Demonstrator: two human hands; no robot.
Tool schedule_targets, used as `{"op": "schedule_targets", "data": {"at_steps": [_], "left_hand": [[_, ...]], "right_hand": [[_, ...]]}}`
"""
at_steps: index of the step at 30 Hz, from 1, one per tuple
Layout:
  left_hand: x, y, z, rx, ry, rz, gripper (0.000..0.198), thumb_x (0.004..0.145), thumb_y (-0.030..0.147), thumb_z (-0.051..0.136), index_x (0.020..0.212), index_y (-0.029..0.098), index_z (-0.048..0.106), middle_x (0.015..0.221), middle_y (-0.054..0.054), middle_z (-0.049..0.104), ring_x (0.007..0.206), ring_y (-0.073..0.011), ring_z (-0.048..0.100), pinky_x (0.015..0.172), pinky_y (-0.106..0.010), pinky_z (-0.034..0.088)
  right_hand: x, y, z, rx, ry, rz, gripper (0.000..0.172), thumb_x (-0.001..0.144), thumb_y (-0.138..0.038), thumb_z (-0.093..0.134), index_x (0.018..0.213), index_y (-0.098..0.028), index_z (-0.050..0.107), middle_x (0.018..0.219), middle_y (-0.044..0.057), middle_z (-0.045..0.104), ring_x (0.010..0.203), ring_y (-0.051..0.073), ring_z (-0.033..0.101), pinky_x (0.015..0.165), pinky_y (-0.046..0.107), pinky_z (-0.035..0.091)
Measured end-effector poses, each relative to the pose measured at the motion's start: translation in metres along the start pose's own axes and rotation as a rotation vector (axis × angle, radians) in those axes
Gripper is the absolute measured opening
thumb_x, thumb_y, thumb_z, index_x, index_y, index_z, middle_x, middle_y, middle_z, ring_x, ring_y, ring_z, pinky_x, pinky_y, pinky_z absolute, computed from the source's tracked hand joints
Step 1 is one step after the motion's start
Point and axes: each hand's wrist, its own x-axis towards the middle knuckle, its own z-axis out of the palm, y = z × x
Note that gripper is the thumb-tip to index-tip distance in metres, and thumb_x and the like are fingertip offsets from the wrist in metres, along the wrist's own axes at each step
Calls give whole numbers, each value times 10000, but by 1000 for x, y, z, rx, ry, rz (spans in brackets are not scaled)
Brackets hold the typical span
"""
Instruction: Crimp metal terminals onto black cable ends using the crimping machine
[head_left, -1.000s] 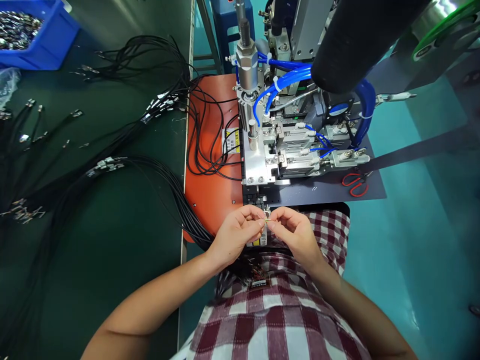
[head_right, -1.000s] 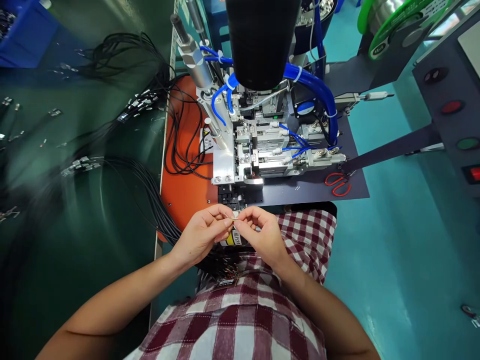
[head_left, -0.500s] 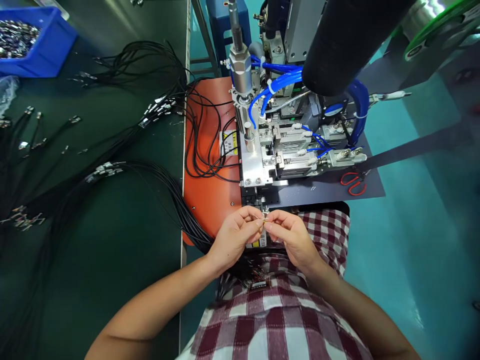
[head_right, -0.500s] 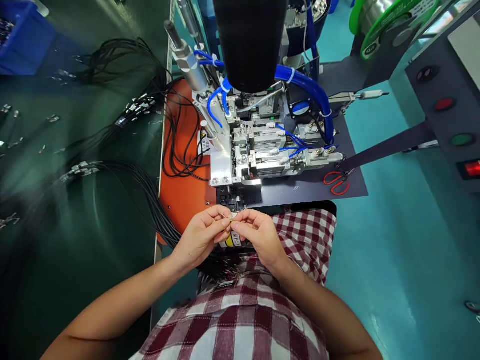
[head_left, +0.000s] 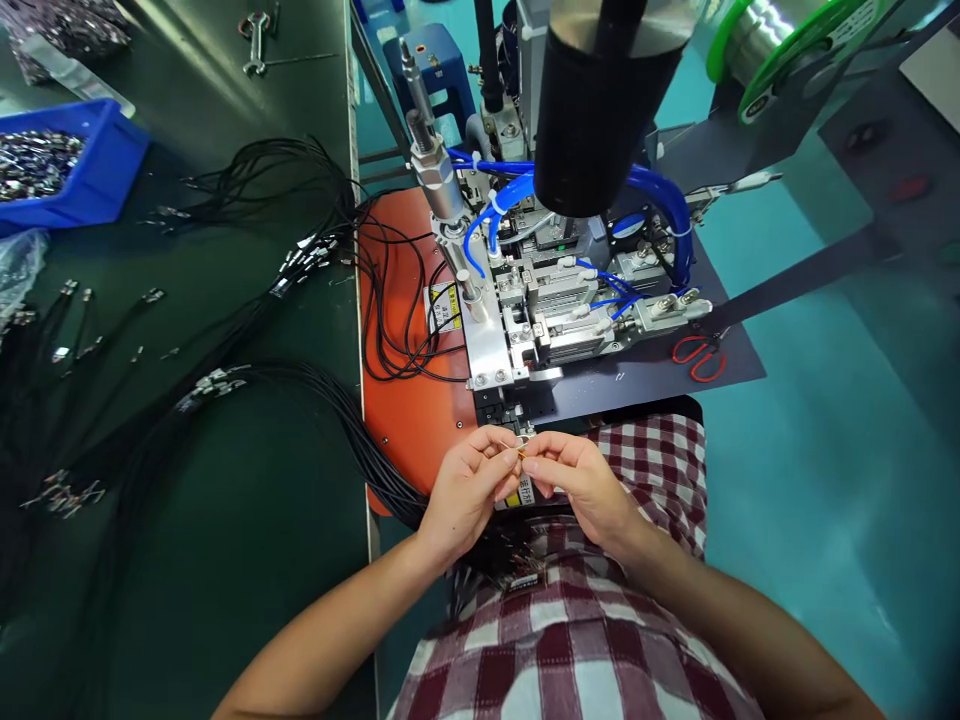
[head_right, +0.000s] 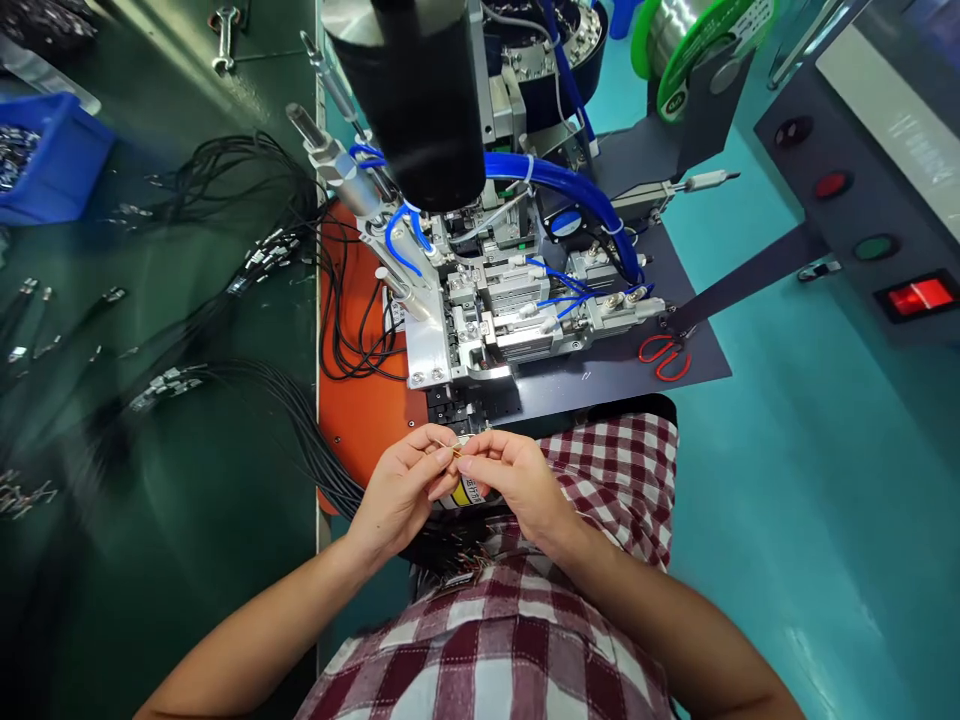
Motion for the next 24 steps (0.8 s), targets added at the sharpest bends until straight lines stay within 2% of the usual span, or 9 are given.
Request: {"op": "schedule_targets", "data": {"at_steps": [11, 17, 24], "left_hand": [[1, -5, -3, -5, 19, 8, 214, 785, 307, 714, 835, 142, 586, 516, 83, 395, 456, -27, 314, 482, -182, 192], [1, -4, -4, 50, -3, 28, 191, 810, 297, 690, 853, 142, 587, 473, 91, 369, 459, -42, 305, 493, -195, 196], [0, -5, -5, 79, -16, 45, 205, 811, 313, 693, 852, 146, 580, 468, 92, 386, 455, -41, 303, 488, -193, 191]], "right_hand": [[-2, 3, 3, -162, 61, -47, 159, 731, -299, 703, 738, -156, 636, 576, -46, 534, 490, 79, 424, 481, 229, 319], [-3, -5, -1, -430, 127, -173, 105, 760, -258, 646, 727, -158, 647, 606, -23, 565, 548, 106, 468, 524, 249, 350], [-2, -12, -5, -539, 117, -273, 61, 761, -207, 627, 725, -162, 648, 671, 7, 631, 593, 130, 536, 552, 255, 422]]}}
